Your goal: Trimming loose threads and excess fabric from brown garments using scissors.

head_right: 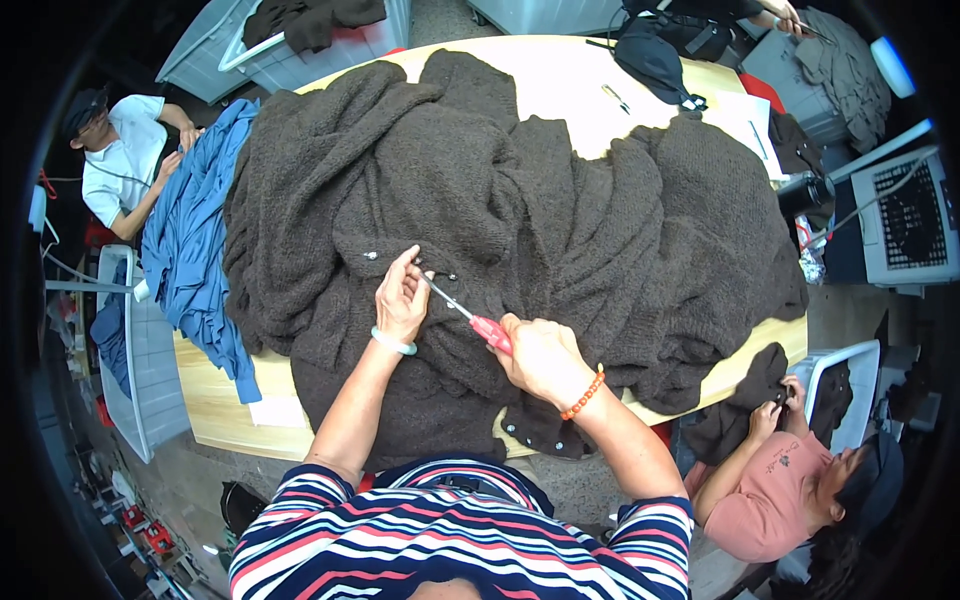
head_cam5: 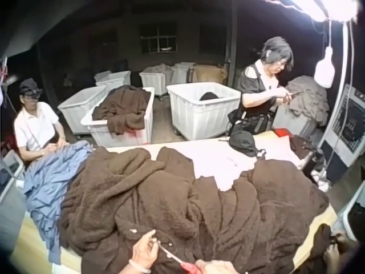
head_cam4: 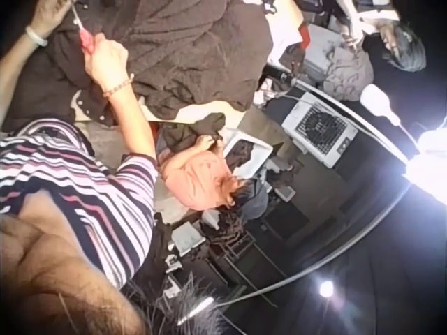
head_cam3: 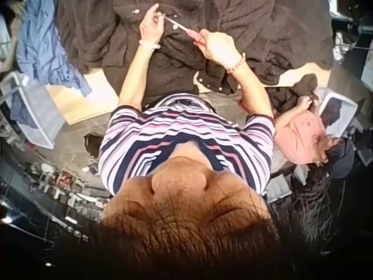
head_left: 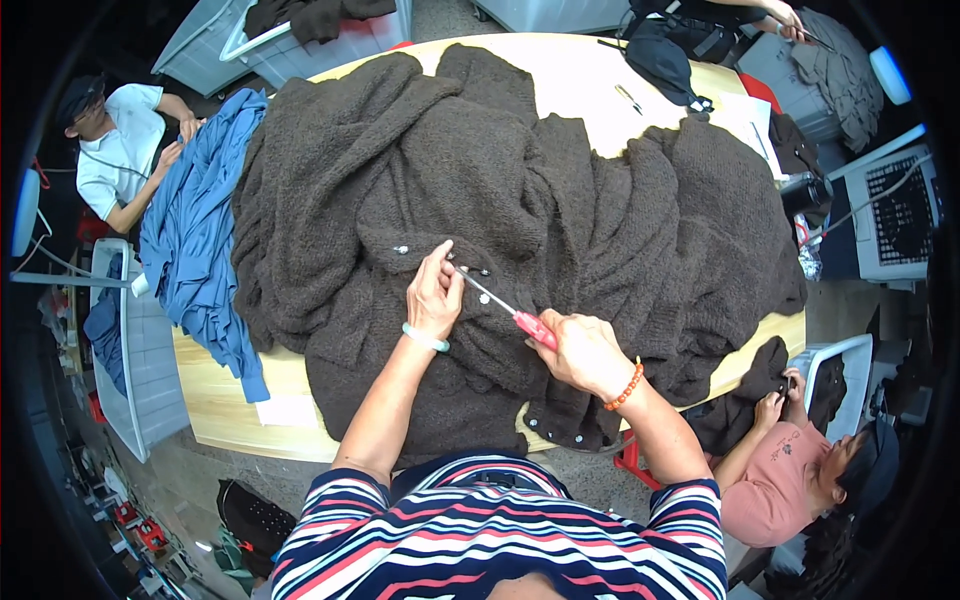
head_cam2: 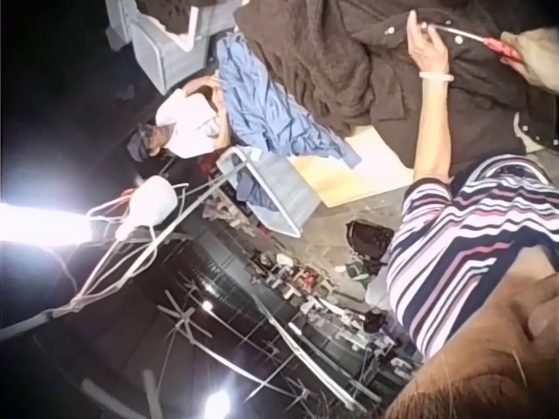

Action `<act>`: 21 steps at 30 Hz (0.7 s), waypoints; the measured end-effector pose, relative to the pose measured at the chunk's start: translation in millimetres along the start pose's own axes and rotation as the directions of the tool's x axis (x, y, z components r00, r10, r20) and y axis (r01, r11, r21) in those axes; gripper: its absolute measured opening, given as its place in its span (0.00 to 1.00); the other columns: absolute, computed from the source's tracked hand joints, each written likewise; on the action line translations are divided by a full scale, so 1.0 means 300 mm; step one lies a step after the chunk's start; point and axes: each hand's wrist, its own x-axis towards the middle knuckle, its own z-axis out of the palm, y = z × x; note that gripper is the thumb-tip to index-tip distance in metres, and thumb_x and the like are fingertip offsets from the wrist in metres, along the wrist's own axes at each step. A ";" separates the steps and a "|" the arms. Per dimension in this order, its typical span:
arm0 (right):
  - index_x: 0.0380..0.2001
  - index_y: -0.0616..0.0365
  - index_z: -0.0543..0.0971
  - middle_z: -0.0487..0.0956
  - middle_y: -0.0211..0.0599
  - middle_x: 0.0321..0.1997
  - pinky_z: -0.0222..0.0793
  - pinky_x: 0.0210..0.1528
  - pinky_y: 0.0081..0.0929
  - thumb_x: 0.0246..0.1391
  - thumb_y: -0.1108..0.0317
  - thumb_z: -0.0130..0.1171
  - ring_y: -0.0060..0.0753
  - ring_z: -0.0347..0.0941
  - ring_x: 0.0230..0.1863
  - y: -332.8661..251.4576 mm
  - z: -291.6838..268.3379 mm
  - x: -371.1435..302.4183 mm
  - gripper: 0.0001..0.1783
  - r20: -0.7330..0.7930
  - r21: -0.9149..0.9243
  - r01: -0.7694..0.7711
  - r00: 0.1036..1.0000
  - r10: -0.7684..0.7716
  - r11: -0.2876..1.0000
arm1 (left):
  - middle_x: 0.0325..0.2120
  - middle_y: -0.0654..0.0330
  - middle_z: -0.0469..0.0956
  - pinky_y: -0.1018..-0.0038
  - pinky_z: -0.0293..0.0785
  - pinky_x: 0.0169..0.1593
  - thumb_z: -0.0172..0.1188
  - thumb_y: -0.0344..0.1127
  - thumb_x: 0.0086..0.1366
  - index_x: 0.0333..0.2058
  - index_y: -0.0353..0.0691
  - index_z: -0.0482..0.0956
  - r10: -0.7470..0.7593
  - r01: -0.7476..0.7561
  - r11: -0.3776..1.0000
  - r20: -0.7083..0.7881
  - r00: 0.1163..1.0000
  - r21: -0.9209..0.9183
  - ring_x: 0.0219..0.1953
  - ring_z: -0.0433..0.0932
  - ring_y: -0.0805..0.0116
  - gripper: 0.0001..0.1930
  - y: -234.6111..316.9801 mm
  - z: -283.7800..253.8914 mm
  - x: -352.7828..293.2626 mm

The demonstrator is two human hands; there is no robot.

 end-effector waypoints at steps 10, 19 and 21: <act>0.29 0.57 0.71 0.75 0.48 0.21 0.72 0.31 0.45 0.54 0.58 0.62 0.54 0.77 0.27 -0.039 -0.010 0.013 0.15 -0.103 0.066 0.089 0.991 -0.082 0.994 | 0.32 0.63 0.70 0.80 0.70 0.29 0.66 0.24 0.57 0.45 0.35 0.75 -0.010 0.121 0.944 -0.341 0.940 0.308 0.24 0.67 0.78 0.17 -0.061 -0.171 0.081; 0.33 0.57 0.76 0.78 0.48 0.19 0.74 0.30 0.45 0.55 0.59 0.60 0.52 0.78 0.25 -0.102 0.012 0.052 0.12 -0.011 -0.048 0.086 0.996 -0.086 0.995 | 0.30 0.66 0.74 0.85 0.68 0.28 0.60 0.20 0.57 0.34 0.34 0.79 -0.165 0.146 0.980 -0.147 0.975 -0.135 0.24 0.70 0.83 0.06 -0.120 -0.131 0.059; 0.32 0.58 0.77 0.78 0.48 0.19 0.74 0.30 0.45 0.55 0.59 0.60 0.52 0.79 0.25 -0.107 0.018 0.061 0.13 -0.019 -0.067 0.137 0.990 -0.139 0.988 | 0.31 0.65 0.75 0.84 0.67 0.28 0.61 0.19 0.56 0.33 0.35 0.80 -0.114 0.095 0.986 -0.141 0.983 -0.136 0.24 0.69 0.83 0.06 -0.141 -0.141 0.058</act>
